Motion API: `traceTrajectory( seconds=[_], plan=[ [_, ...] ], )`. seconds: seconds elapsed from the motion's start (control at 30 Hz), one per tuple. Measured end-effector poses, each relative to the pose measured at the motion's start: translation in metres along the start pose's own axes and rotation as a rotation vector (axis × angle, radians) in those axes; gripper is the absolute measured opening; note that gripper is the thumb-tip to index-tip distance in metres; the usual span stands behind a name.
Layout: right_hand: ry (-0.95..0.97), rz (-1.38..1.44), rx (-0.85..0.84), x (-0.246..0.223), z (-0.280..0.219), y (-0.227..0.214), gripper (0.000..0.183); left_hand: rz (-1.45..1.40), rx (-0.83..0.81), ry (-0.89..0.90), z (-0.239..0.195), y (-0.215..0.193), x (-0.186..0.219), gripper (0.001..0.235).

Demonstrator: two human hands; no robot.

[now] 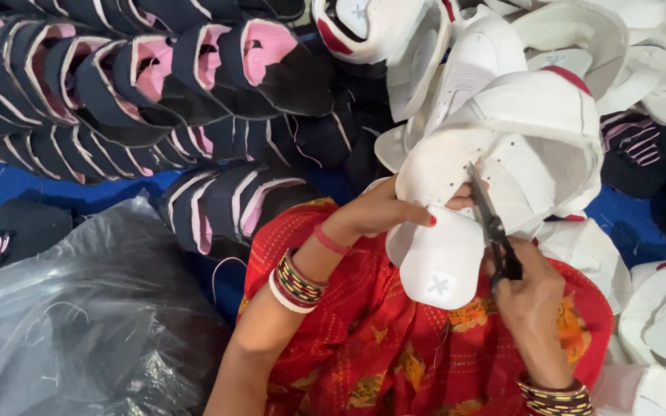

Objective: The person trims excess material from white shoe uppers using scissors.

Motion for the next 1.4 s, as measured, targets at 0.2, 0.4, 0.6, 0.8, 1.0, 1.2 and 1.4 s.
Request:
traceTrajectory(
  seconds=[0.2, 0.4, 0.6, 0.8, 1.0, 1.2, 1.4],
  plan=[
    [-0.018, -0.037, 0.057, -0.013, 0.003, -0.001, 0.034, 0.121, 0.117, -0.084, -0.007, -0.023, -0.018, 0.074],
    [-0.098, -0.088, 0.096, -0.018, 0.002, 0.001, 0.033, 0.271, 0.174, -0.189, -0.007, -0.033, -0.039, 0.070],
    [-0.003, 0.071, 0.109, 0.019, -0.003, 0.010, 0.027, 0.104, 0.032, -0.008, -0.002, -0.002, 0.003, 0.077],
    [0.020, 0.628, 0.131, 0.091, -0.023, 0.046, 0.020, 0.030, -0.026, 0.131, -0.001, 0.016, 0.031, 0.078],
    [-0.061, 0.793, 0.142, 0.068, -0.023, 0.066, 0.045, 0.104, 0.053, 0.189, 0.000, 0.010, 0.033, 0.073],
    [0.156, 1.283, 0.298, -0.002, 0.000, 0.025, 0.047, -0.004, 0.070, 0.069, -0.001, -0.015, -0.013, 0.077],
    [0.219, 1.424, 0.604, 0.156, -0.043, -0.033, 0.031, 0.349, 0.373, 0.007, -0.003, -0.069, -0.027, 0.064]
  ],
)
Point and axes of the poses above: each hand's wrist, its own z-axis towards the middle knuckle, its own y-axis out of the palm, x = y × z, the point moved 9 cm from there along z, towards the middle knuckle, and after that the axes turned 9 degrees about -x, right-handed, at the moved point
